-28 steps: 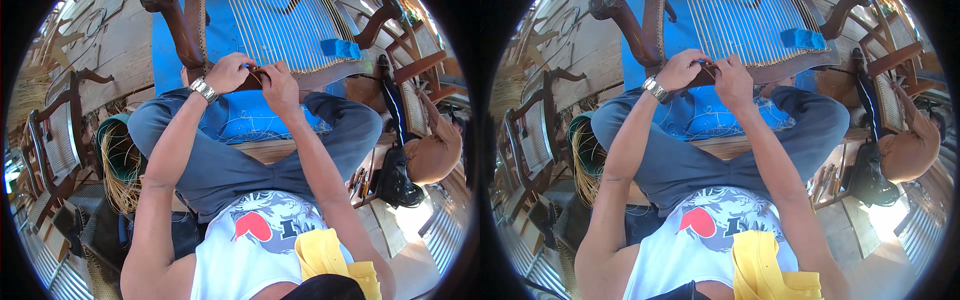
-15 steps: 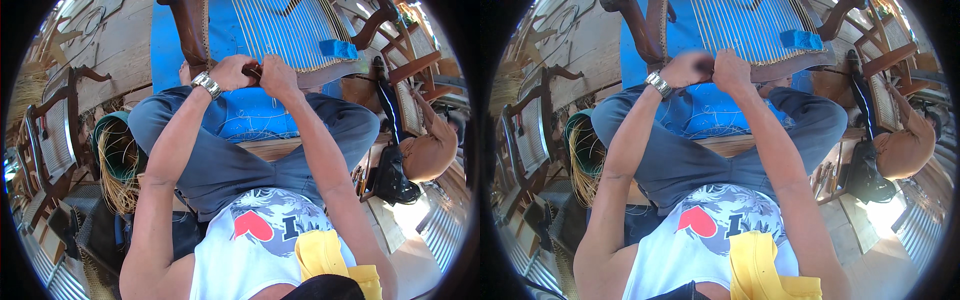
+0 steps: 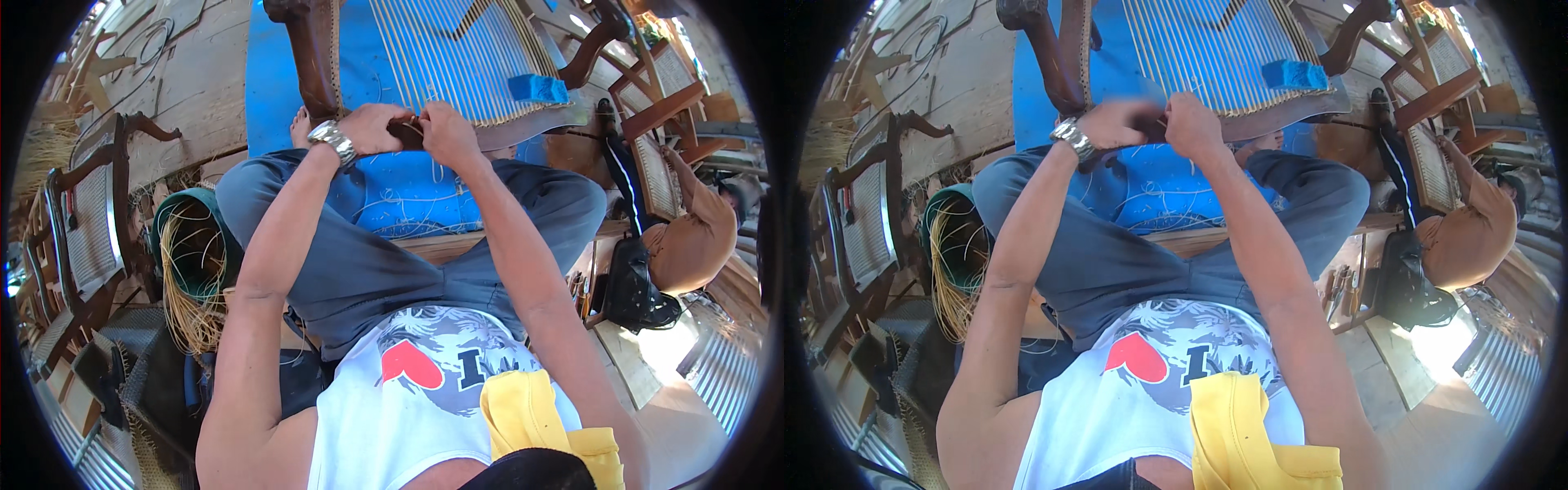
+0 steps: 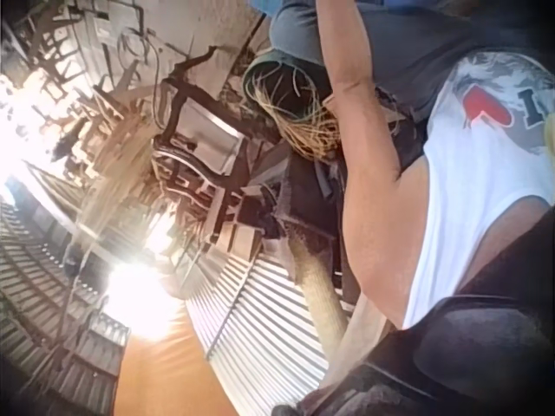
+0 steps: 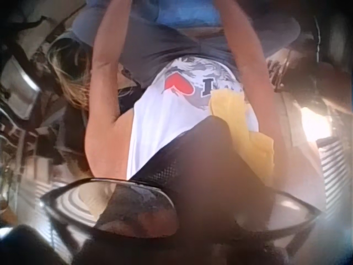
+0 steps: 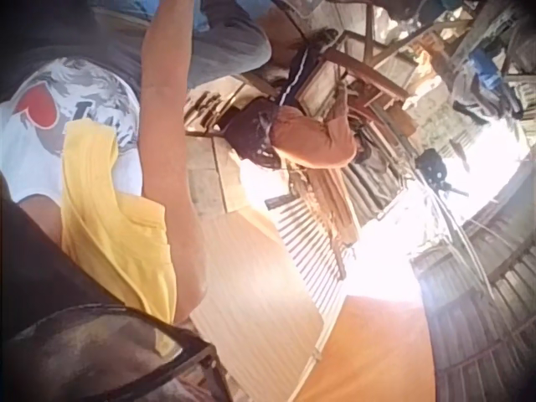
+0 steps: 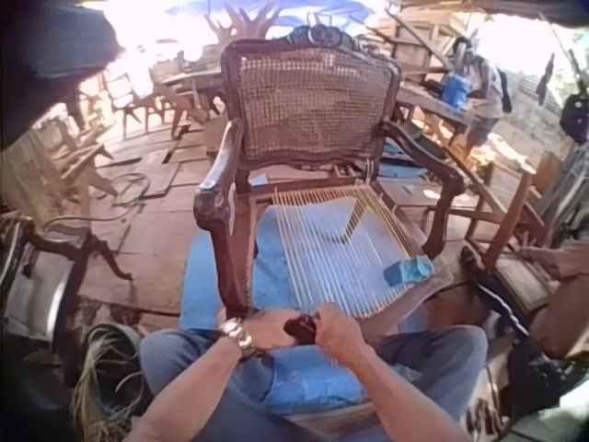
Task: Repairing a chair by weaving new straw material onto the seat frame.
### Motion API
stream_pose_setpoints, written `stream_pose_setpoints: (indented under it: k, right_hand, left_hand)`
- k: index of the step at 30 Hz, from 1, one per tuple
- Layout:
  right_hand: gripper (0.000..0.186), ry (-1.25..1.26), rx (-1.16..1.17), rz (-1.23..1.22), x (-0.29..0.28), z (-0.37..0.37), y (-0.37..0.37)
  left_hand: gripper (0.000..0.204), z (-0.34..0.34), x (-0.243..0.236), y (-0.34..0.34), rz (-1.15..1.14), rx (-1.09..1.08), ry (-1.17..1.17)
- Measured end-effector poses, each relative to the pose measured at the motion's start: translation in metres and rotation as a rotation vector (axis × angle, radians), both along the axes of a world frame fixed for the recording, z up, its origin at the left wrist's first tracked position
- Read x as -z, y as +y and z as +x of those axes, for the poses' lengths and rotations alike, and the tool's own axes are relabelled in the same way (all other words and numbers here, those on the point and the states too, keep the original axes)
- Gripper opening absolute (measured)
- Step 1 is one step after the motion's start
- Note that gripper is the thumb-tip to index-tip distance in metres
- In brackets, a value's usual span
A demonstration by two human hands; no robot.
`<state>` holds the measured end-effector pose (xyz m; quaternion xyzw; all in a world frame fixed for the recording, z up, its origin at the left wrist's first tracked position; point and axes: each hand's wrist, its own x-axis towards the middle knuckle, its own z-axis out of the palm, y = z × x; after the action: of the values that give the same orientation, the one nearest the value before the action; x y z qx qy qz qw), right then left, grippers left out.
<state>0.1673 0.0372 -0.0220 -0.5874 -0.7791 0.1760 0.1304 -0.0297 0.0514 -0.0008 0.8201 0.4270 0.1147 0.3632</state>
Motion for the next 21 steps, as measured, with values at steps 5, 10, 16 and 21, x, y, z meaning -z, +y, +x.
stream_pose_setpoints:
  k: [5,10,16,21]
  right_hand:
    - [0.014,0.226,0.000,0.149,-0.004,0.004,0.006]
    - [0.013,0.184,0.064,0.179,-0.012,-0.004,-0.002]
    - [0.013,0.138,0.084,0.197,-0.013,-0.007,-0.003]
    - [0.013,0.124,0.121,0.190,-0.017,-0.012,-0.007]
  left_hand:
    - [0.064,-0.012,0.018,0.025,-0.472,-0.244,-0.377]
    - [0.040,0.002,0.035,0.042,-0.655,-0.552,-0.612]
    - [0.027,0.016,0.031,0.048,-0.697,-0.478,-0.500]
    - [0.022,0.020,0.026,0.047,-0.745,-0.520,-0.466]
